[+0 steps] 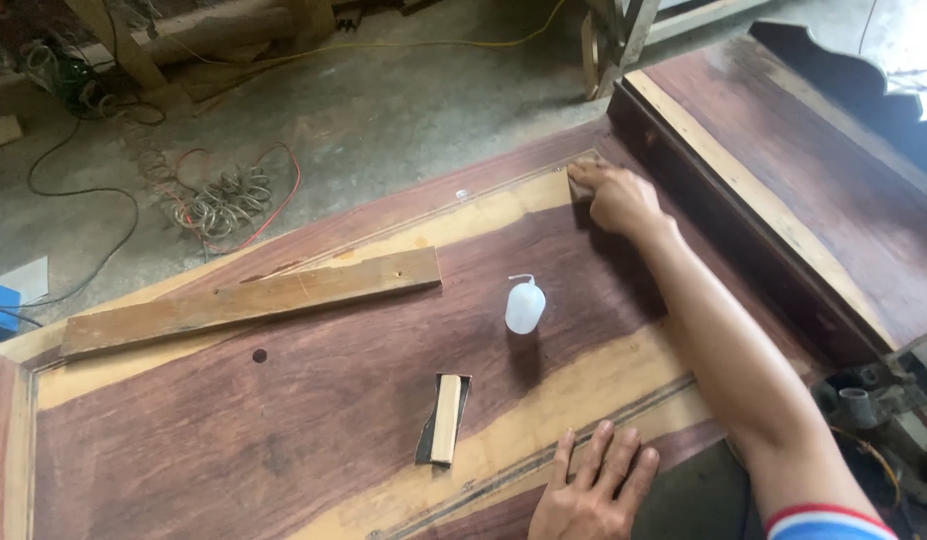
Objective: Manually sanding the surface of a wooden furniture piece using a sanding block.
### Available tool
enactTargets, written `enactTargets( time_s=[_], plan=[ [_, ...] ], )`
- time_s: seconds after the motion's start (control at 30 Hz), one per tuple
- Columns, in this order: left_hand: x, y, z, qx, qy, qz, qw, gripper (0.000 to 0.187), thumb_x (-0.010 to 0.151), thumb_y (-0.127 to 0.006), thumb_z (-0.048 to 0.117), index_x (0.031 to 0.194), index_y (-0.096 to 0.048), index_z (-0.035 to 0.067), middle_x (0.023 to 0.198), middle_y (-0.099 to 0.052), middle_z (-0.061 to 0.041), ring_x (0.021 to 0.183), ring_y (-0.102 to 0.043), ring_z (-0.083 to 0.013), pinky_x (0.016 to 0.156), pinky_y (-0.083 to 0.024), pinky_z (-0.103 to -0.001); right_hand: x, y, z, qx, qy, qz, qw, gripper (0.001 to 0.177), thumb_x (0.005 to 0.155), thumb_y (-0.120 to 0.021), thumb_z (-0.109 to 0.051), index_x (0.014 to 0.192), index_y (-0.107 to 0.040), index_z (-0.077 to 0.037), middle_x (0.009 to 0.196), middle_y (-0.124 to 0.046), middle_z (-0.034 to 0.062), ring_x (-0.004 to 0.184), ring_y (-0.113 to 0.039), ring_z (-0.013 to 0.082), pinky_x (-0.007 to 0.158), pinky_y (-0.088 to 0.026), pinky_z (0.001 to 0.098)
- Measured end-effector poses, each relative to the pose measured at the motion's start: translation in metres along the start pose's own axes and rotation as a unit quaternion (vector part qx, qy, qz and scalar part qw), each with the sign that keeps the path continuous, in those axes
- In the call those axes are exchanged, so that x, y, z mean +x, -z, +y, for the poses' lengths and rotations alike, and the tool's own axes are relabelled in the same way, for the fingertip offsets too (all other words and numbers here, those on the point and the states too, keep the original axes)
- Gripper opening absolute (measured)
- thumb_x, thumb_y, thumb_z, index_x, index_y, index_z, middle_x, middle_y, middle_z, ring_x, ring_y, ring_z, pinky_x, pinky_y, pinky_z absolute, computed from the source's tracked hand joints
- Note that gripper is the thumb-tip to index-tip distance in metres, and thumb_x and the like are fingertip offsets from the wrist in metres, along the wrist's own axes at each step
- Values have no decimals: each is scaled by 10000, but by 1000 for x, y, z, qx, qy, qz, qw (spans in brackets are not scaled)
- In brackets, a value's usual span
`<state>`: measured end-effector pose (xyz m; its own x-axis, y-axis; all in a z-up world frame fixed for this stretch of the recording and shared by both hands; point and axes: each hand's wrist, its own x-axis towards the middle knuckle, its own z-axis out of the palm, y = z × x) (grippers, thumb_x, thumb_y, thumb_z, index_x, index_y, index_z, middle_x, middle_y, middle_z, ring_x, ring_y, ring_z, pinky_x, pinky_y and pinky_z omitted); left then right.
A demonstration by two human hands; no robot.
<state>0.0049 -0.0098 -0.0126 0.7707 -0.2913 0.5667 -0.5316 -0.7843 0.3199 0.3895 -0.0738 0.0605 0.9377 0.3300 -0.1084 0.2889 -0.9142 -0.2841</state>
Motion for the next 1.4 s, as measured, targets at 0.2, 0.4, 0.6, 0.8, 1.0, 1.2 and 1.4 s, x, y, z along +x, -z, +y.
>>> enactTargets(
  time_s=[0.2,0.4,0.6,0.8,1.0,1.2,1.4],
  plan=[
    [-2,-7,0,14,5,28,999,368,1068,-455,160,1379,-640,92,1485,-624,-148,1356,-585,-398,1081,-384,-649,52,-33,19,-59,-17,16,998,764,874,-365,-17,1597,-355,-264,1676,-304,-72,1522,-307,354,1162,-370,454],
    [1,-5,0,22,3,38,999,366,1023,-525,119,1358,-671,105,1458,-649,-131,1336,-601,-383,1078,-399,-629,25,-24,13,-47,40,31,998,773,822,-423,24,1538,-461,-265,1634,-393,-78,1513,-337,230,1187,-345,398],
    [-4,-10,-2,48,-10,52,997,437,921,-566,161,1347,-655,114,1461,-632,-122,1316,-619,-363,1067,-426,-606,25,-23,-1,-39,-10,27,999,705,888,-451,-20,1566,-397,-204,1676,-304,6,1488,-330,327,1064,-462,541],
    [-3,9,-2,-87,7,-126,988,729,840,-544,237,1531,-495,13,1600,-440,-240,1481,-339,-484,1180,-159,-696,-67,-41,21,27,44,88,995,733,857,-445,-98,1579,-395,-212,1620,-425,29,1536,-276,344,1102,-408,568],
    [22,74,8,-95,26,16,995,401,857,-541,89,1220,-691,11,1176,-735,-134,1098,-655,-327,1002,-413,-531,-201,-36,-19,15,40,67,997,679,998,-407,-452,1605,-291,-171,1678,-289,59,1551,-209,357,1207,-213,584],
    [12,139,-34,53,178,172,967,304,939,-533,139,1177,-717,89,1088,-701,-156,985,-619,-347,863,-468,-467,-284,-101,-37,-50,180,234,954,824,778,-677,-453,1486,-464,-90,1530,-501,154,1433,-406,398,1214,-266,574],
    [-38,167,-83,0,409,124,904,342,937,-616,233,1216,-755,92,1191,-754,-85,1048,-723,-241,900,-573,-352,-324,-105,-127,0,195,23,981,838,1035,-356,-619,1641,-81,-110,1711,-49,119,1558,45,334,1215,16,550]
  ],
)
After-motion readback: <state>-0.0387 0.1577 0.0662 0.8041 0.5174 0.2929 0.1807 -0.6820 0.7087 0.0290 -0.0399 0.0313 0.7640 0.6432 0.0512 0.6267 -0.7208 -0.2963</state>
